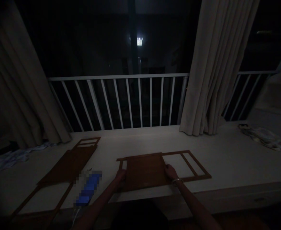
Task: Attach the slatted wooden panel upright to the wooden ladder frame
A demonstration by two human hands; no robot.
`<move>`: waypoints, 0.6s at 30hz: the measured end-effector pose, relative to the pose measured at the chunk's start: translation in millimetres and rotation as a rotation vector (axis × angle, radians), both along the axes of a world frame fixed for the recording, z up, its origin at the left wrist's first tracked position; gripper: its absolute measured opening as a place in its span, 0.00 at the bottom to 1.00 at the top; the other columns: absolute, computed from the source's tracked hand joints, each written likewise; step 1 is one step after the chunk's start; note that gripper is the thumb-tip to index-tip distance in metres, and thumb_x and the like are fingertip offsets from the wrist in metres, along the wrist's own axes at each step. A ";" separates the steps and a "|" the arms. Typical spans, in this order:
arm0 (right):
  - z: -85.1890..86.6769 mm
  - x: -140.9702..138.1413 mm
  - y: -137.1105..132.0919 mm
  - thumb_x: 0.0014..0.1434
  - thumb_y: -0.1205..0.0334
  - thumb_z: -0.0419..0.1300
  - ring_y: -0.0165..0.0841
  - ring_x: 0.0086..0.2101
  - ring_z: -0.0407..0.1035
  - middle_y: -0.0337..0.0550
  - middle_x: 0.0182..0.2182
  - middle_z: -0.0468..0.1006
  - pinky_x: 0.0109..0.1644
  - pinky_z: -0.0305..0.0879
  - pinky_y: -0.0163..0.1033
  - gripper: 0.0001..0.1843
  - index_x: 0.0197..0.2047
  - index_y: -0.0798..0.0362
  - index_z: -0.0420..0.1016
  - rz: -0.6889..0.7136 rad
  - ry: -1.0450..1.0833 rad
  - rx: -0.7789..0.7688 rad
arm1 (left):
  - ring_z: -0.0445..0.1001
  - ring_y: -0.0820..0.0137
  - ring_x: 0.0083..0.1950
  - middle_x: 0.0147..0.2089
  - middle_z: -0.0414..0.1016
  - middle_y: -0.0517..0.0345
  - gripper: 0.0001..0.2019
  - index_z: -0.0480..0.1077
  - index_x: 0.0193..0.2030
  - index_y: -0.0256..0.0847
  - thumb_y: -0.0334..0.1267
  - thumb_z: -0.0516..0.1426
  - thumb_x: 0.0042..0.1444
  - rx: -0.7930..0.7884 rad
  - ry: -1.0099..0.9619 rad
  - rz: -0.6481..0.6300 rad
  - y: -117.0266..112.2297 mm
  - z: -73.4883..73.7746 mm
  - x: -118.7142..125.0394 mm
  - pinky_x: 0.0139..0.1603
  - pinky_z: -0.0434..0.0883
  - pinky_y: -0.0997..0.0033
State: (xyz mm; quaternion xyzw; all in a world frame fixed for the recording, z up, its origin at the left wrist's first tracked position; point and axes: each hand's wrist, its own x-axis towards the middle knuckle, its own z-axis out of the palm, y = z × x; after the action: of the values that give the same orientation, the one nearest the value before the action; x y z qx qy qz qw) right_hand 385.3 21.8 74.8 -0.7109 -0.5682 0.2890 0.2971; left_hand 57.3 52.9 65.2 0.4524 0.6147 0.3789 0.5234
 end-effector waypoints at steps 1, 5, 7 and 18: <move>-0.6 -2.2 0.9 0.50 0.51 0.49 0.39 0.39 0.69 0.53 0.38 0.74 0.40 0.61 0.38 0.21 0.37 0.59 0.72 0.004 -0.003 0.000 | 0.68 0.72 0.23 0.20 0.69 0.56 0.07 0.64 0.18 0.35 0.37 0.54 0.40 0.002 0.002 0.016 -0.2 -0.1 -2.9 0.24 0.63 0.73; -3.2 -11.4 2.4 0.50 0.51 0.49 0.38 0.40 0.68 0.52 0.40 0.74 0.40 0.62 0.37 0.21 0.40 0.58 0.70 0.023 0.017 0.011 | 0.69 0.70 0.25 0.23 0.71 0.53 0.07 0.66 0.21 0.34 0.37 0.53 0.41 0.027 0.000 0.052 -5.3 3.5 -13.2 0.24 0.64 0.73; -4.1 -16.3 1.8 0.51 0.52 0.49 0.38 0.40 0.68 0.52 0.40 0.74 0.40 0.62 0.37 0.21 0.41 0.58 0.70 0.031 0.031 0.019 | 0.70 0.69 0.27 0.25 0.72 0.52 0.09 0.67 0.24 0.34 0.39 0.53 0.41 0.041 -0.008 0.056 -9.5 7.5 -16.9 0.25 0.64 0.73; -10.9 -41.0 3.8 0.49 0.53 0.49 0.39 0.40 0.68 0.49 0.40 0.74 0.42 0.61 0.37 0.20 0.40 0.58 0.70 0.079 0.093 0.027 | 0.72 0.65 0.33 0.25 0.73 0.52 0.08 0.68 0.19 0.35 0.37 0.53 0.39 0.099 0.107 0.111 -30.0 41.9 -38.1 0.27 0.66 0.74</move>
State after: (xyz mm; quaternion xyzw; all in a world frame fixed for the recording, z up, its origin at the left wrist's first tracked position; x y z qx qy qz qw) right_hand 344.3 25.6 63.9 -0.6696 -0.5851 0.3257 0.3213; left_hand 19.2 22.9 107.0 0.4627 0.6463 0.4125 0.4450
